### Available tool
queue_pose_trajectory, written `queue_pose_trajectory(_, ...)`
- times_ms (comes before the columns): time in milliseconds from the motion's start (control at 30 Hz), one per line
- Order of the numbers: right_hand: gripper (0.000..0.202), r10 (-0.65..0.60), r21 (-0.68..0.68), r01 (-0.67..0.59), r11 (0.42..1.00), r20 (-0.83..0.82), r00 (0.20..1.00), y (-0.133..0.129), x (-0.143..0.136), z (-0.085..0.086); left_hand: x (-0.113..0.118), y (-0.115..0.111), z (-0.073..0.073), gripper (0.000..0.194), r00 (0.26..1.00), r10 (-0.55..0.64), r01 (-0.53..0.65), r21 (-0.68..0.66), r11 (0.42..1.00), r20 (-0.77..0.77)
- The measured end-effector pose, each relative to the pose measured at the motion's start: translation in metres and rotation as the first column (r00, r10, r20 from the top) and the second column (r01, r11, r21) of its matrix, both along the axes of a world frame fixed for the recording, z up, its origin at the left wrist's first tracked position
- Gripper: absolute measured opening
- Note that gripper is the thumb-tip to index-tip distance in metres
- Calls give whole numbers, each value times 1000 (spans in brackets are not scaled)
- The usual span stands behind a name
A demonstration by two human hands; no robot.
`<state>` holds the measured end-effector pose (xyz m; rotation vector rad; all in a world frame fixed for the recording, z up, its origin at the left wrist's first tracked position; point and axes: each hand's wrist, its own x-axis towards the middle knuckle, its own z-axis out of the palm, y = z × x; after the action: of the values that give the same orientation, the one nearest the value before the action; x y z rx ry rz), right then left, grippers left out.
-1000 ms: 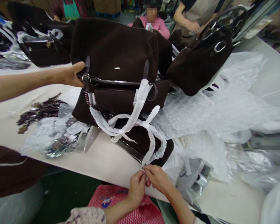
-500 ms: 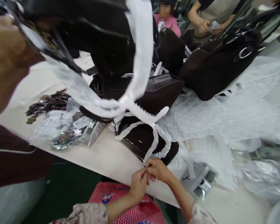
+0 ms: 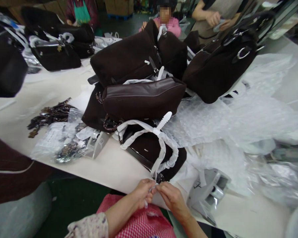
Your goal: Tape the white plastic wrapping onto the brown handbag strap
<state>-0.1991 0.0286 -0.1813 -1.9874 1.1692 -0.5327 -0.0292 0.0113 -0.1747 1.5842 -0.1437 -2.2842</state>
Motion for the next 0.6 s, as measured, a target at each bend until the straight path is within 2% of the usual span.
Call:
queue_pose_trajectory(167,44,-116,-57,119,991,52,992,26,-1,-7,-3,0,-1,37,994,-22,27,-43,999,107)
queue_pose_trajectory(267,32,-305,71,302,951,27,952,39,-1,-1,-7,3,1,28,981,-25,47,-113,992,192)
queue_pose_trajectory(300,28,-402,154,395,906,22,915,41,0,2,-8,4,1,24,975,-25,58,-144,988,219)
queue_pose_trajectory(333,28,-506,256,487,835,12,862,42,2,6,-9,4,1,19,969,-24,70,-179,981,246)
queue_pose_trajectory(367,30,-600,375,557,741,-3,800,41,6,9,-9,5,1,16,962,-22,84,-217,972,271)
queue_pose_trajectory(433,41,-715,578,601,552,-43,698,35,15,15,-11,6,0,13,949,-17,114,-294,949,314)
queue_pose_trajectory(467,45,-736,641,590,491,-57,675,31,20,16,-11,7,-1,13,943,-16,131,-328,936,331)
queue_pose_trajectory(500,48,-739,678,571,463,-61,671,26,25,16,-12,8,-2,13,938,-18,148,-355,923,346)
queue_pose_trajectory(533,50,-732,696,550,461,-53,680,22,29,14,-14,9,-2,13,934,-22,166,-378,911,357)
queue_pose_trajectory(600,55,-714,690,533,489,-34,699,14,36,8,-16,11,-3,13,926,-36,199,-406,892,375)
